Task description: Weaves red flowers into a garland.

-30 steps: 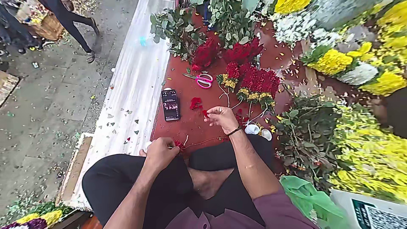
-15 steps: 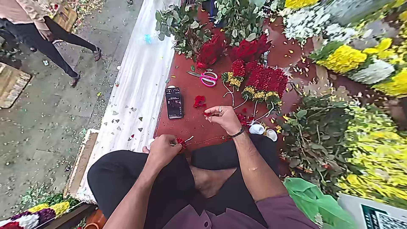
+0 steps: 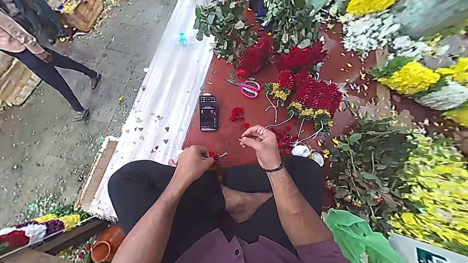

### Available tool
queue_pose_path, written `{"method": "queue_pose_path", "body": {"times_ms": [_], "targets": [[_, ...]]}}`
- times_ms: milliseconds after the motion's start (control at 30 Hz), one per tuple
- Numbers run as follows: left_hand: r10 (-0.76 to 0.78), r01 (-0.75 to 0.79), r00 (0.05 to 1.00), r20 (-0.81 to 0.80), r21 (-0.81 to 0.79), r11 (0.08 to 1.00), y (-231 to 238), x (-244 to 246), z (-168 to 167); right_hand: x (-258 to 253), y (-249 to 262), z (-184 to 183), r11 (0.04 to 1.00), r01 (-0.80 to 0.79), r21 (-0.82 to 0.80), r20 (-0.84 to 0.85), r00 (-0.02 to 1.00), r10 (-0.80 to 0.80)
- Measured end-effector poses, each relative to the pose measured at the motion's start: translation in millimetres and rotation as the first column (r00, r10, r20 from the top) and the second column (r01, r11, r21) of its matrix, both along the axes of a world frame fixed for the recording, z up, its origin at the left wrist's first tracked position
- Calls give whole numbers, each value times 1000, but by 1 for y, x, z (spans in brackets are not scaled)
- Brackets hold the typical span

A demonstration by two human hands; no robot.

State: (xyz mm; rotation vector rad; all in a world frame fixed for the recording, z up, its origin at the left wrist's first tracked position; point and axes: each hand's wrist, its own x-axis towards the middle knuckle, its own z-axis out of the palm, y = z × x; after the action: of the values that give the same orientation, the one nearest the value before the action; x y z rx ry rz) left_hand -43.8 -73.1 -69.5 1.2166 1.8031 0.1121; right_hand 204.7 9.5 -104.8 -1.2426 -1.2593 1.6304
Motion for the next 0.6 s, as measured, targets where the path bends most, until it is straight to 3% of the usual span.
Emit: {"method": "queue_pose_path", "body": {"times_ms": [133, 300, 600], "targets": [[26, -26, 999, 30, -21, 999, 1, 0, 3, -9, -14, 16, 984, -74, -165, -130, 990, 53], [49, -46, 985, 166, -25, 999, 2, 0, -2, -28, -37, 15, 926, -254, -280, -103, 967, 235], [14, -21, 952, 304, 21, 1000, 2, 6, -1, -39, -40, 2, 910, -186, -370, 43, 975, 217]]}}
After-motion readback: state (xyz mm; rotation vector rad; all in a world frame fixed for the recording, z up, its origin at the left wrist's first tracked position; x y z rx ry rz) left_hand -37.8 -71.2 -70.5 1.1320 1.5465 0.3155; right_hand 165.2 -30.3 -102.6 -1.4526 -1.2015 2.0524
